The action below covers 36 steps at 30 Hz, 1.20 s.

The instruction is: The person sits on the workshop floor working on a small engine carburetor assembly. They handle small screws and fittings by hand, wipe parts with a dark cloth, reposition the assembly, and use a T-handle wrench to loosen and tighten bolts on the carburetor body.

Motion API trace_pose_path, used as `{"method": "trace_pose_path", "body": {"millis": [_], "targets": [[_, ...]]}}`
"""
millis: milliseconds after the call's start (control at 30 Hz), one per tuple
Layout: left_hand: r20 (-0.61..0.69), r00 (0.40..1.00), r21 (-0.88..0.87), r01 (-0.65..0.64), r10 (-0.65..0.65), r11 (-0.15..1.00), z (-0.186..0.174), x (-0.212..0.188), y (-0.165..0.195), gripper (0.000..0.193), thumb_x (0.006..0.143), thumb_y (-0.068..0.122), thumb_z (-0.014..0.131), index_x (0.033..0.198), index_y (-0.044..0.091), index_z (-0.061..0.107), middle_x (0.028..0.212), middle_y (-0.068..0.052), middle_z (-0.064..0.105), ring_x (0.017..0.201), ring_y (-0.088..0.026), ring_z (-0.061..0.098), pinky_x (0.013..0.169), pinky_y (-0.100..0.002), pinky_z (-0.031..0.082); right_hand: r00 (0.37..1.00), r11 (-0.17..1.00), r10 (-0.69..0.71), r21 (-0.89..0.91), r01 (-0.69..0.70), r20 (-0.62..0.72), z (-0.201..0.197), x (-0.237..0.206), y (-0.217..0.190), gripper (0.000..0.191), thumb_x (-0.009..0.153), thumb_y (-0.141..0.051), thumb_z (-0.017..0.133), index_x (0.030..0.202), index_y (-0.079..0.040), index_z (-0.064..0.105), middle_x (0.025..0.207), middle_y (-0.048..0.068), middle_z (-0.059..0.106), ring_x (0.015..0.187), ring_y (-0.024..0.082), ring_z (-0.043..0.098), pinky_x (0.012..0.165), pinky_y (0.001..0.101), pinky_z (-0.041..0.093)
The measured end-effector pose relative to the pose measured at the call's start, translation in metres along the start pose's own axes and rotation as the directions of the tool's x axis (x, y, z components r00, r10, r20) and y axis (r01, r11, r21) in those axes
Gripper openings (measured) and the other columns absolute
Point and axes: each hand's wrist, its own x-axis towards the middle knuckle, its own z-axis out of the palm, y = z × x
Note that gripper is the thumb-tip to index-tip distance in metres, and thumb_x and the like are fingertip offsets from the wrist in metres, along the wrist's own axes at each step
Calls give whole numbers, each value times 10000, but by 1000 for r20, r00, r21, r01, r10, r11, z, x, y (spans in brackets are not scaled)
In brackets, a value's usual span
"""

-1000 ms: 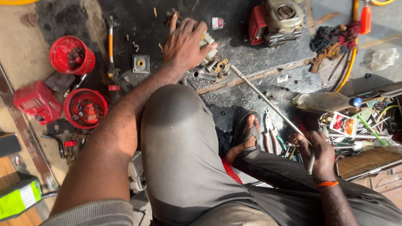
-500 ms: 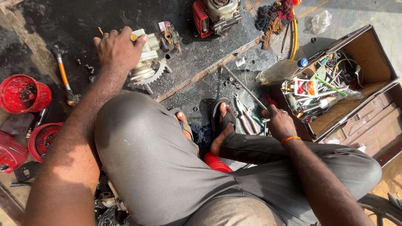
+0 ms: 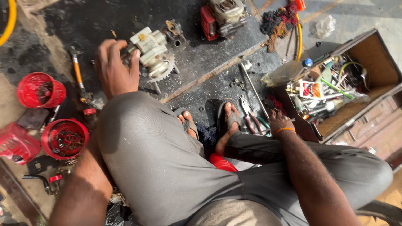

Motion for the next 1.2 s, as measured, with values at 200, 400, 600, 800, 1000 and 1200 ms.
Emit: {"method": "trace_pose_path", "body": {"millis": [200,400,600,800,1000,1200], "targets": [[622,697,-582,717,-357,384,-48,-80,15,394,973,424,682,1229,125,659,1246,-83,642,959,-214,660,925,-403,534,999,962,-40,268,39,-3,-42,-7,-14,545,959,-483,576,1394,-155,592,1284,173,705,1212,352,671,1012,474,525],[866,396,-453,880,-304,-145,-83,-240,7,434,984,466,662,1226,106,663,1225,-102,669,993,-227,669,940,-404,541,946,939,-229,310,152,231,-80,-47,-101,843,905,-705,589,1530,-154,467,1140,235,789,1082,349,768,955,441,576],[824,364,-501,827,-433,-257,-134,-336,-25,480,994,509,641,1222,87,666,1204,-121,696,1027,-239,678,956,-405,548,733,863,-495,165,478,467,-14,-90,-117,586,928,-590,594,1322,-175,719,1202,107,726,1144,289,676,1026,433,495],[750,440,-566,813,-493,-136,-133,-290,-70,531,1005,551,620,1219,68,670,1183,-139,723,1061,-252,687,972,-406,556,806,890,-420,16,455,417,-39,-71,-152,481,960,-481,625,1327,-178,690,1205,128,739,1136,302,688,1013,449,512],[557,669,-575,738,-491,353,-97,-130,-124,585,1016,594,599,1216,49,673,1162,-158,751,1096,-265,696,988,-407,563,881,749,-368,466,470,-297,-182,-44,-267,502,991,-471,653,1382,-163,591,1194,167,774,1056,288,749,918,412,585],[208,931,-179,337,-299,924,-50,23,-136,729,983,641,593,1376,27,556,1357,-212,610,1230,-343,606,982,-486,503,911,403,-130,818,410,-392,-268,-27,-353,556,929,-325,707,1399,-134,478,1257,136,693,957,253,726,820,373,593]]}}
